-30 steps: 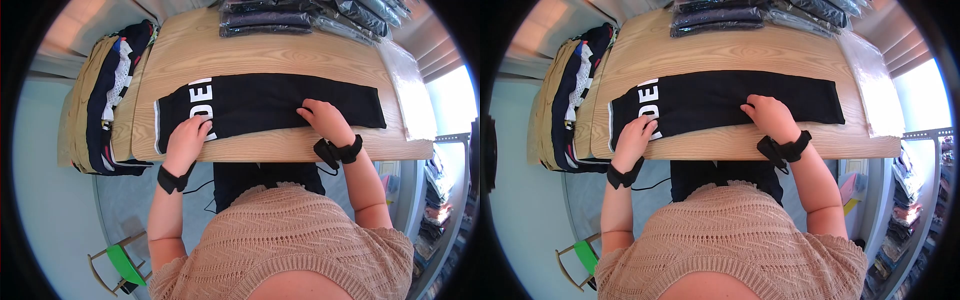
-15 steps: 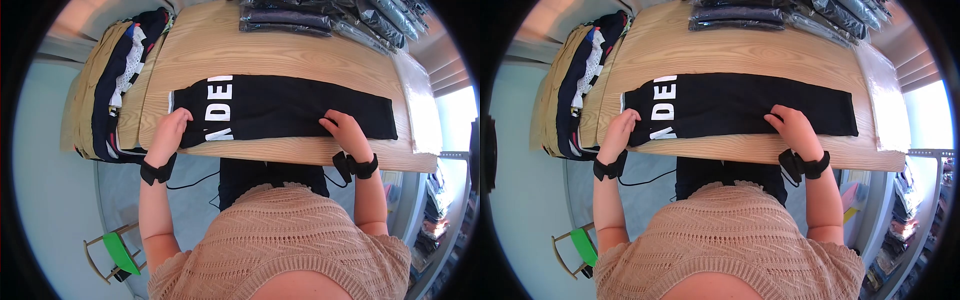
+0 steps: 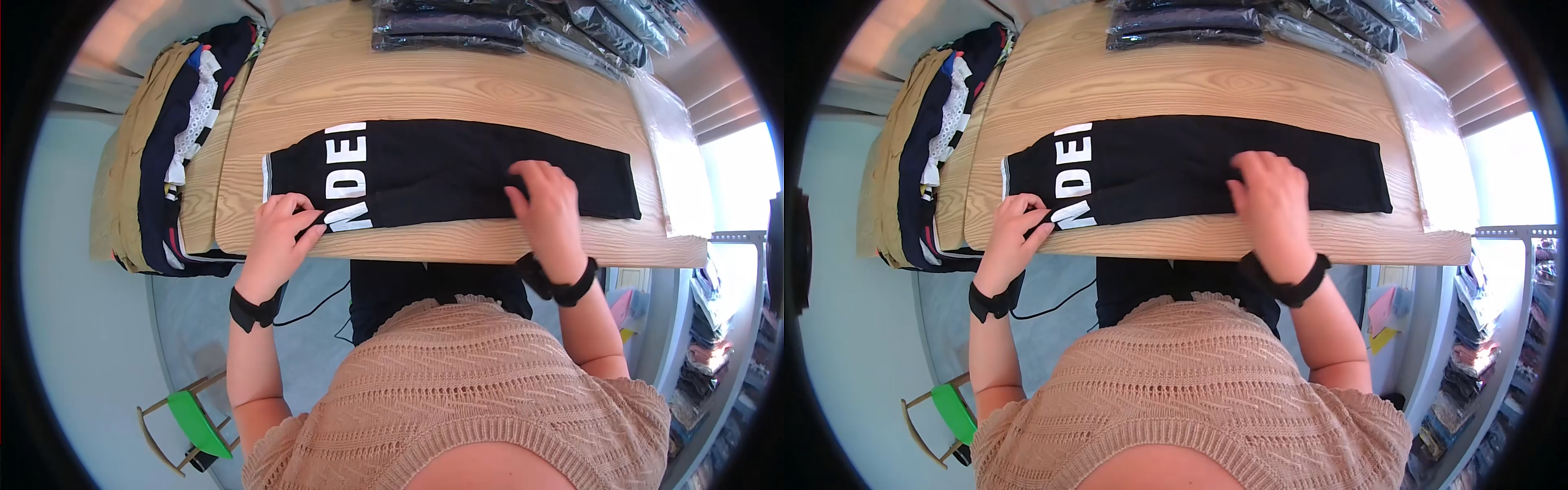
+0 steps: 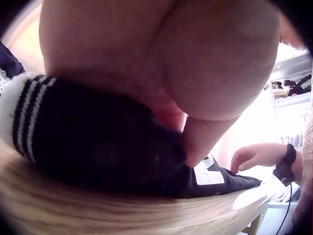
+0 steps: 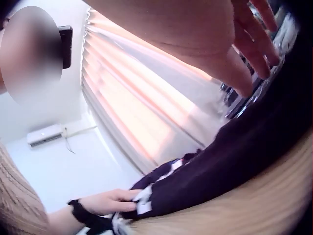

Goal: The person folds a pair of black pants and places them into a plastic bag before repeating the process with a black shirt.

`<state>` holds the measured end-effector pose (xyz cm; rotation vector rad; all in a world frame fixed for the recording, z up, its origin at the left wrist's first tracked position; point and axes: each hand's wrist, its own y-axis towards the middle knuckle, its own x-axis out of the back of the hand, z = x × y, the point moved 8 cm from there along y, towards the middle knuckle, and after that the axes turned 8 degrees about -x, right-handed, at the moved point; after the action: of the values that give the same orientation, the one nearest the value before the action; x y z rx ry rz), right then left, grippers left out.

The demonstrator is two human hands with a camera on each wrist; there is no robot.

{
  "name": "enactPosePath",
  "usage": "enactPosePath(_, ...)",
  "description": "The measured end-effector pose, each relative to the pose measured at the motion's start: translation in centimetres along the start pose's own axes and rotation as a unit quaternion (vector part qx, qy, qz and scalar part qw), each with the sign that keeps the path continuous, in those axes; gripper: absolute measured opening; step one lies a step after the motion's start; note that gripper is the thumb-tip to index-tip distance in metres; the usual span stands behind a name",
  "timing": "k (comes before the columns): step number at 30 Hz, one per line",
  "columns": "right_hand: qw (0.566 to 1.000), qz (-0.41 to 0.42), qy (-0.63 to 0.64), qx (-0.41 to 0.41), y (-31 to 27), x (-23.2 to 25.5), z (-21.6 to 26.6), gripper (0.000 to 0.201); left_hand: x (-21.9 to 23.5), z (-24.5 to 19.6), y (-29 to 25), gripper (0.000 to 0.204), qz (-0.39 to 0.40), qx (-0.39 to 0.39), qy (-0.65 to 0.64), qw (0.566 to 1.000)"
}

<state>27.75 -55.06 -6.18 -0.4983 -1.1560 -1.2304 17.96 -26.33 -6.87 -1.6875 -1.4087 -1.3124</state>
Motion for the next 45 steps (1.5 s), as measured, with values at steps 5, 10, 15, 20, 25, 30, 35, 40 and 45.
enactPosePath(5,0.991,0.087,-0.003,0.106,-2.3,-3.9,5.1,0.045,0.2,0.4,-0.5,0.017,-0.016,0.004,-0.025,1.000)
enactPosePath(10,0.987,0.105,-0.050,0.107,-2.8,-6.1,4.9,0.051,3.2,5.1,-4.6,0.028,-0.273,0.232,-0.042,0.933)
enactPosePath(15,0.989,0.100,-0.047,0.093,-2.8,-5.9,4.9,0.051,-0.1,8.8,-6.4,0.040,-0.197,0.338,-0.201,0.898)
enactPosePath(20,0.991,0.089,-0.031,0.098,-3.0,-5.8,4.8,0.050,-2.0,10.0,-6.0,0.035,-0.072,0.399,-0.354,0.843)
enactPosePath(25,0.992,0.070,-0.021,0.098,-3.3,-5.6,4.4,0.049,1.0,6.4,-2.8,0.034,-0.113,0.321,-0.458,0.821)
enactPosePath(30,0.993,0.054,-0.020,0.105,-3.5,-5.7,4.4,0.048,6.9,-1.5,3.4,0.031,-0.166,0.211,-0.599,0.754)
enactPosePath(35,0.994,0.021,-0.008,0.107,-3.6,-5.4,4.1,0.043,5.7,-7.2,11.2,0.025,-0.172,0.126,-0.557,0.803)
enactPosePath(40,0.994,0.089,-0.011,0.070,-3.7,-6.6,3.5,0.024,-1.5,-13.7,16.3,0.025,0.002,0.082,-0.528,0.845)
enactPosePath(45,0.994,0.041,0.080,0.069,-4.2,-7.1,2.8,0.029,-3.7,-12.9,15.8,0.023,0.013,0.014,-0.479,0.878)
